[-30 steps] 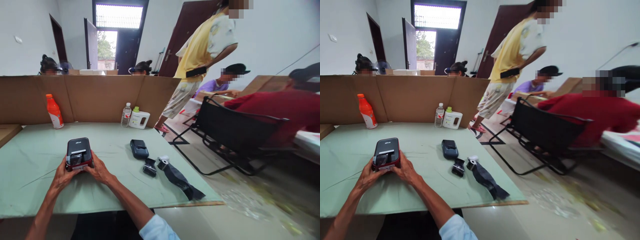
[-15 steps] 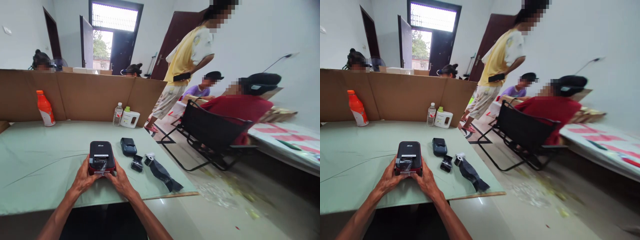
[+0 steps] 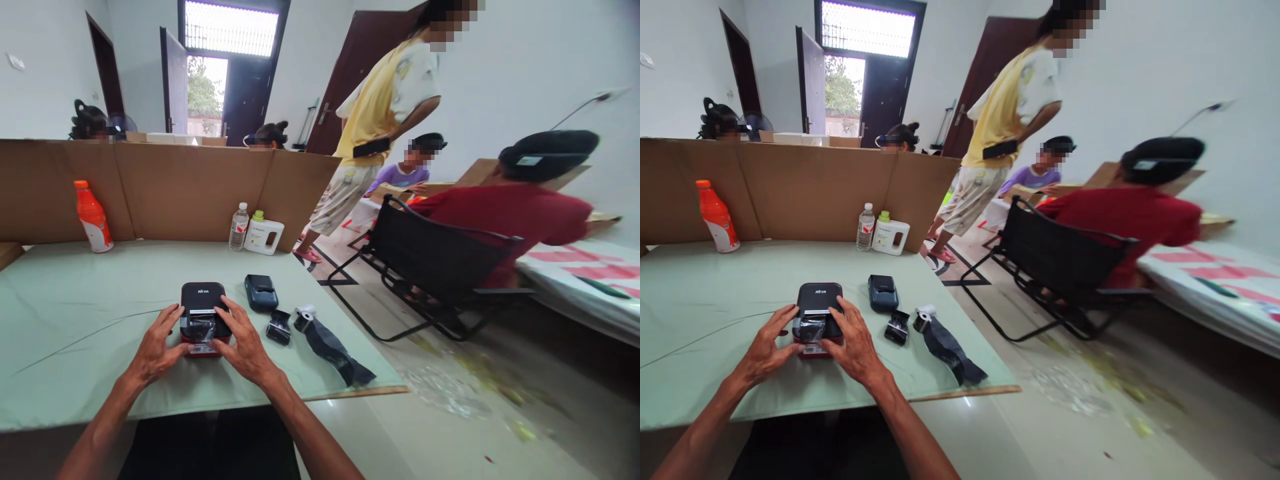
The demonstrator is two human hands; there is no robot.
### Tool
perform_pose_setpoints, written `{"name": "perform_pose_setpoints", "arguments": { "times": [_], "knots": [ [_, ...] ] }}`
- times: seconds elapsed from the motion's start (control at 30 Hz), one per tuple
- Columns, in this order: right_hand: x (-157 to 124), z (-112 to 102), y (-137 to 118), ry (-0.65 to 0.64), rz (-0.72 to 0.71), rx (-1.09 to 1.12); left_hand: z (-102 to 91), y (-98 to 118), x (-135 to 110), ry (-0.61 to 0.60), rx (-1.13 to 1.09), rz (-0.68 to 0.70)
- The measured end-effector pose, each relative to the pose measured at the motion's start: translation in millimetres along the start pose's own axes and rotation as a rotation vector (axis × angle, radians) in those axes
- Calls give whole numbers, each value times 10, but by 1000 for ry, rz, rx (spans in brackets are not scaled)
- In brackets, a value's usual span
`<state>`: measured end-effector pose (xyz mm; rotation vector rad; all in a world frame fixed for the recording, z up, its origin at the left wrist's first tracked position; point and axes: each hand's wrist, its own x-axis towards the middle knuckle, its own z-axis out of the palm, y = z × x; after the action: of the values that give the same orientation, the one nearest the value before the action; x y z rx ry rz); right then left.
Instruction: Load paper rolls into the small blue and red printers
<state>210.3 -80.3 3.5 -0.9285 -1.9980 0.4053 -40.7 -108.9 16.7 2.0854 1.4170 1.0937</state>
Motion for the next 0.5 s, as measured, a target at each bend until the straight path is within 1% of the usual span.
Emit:
{"name": "perform_pose_setpoints", "arguments": {
  "times": [0.1, 0.2, 0.33, 0.5],
  "knots": [
    [0, -4, 13, -33, 4, -11, 60, 5, -53, 67, 46, 73],
    [-15, 17, 23, -50, 30, -4, 102, 31, -108, 126, 94, 117],
    [-14, 38, 23, -66, 46, 15, 92, 53, -129, 172, 192, 176],
    [27, 40, -25, -69, 50, 42, 55, 32, -110, 195, 259, 249]
  ]
}}
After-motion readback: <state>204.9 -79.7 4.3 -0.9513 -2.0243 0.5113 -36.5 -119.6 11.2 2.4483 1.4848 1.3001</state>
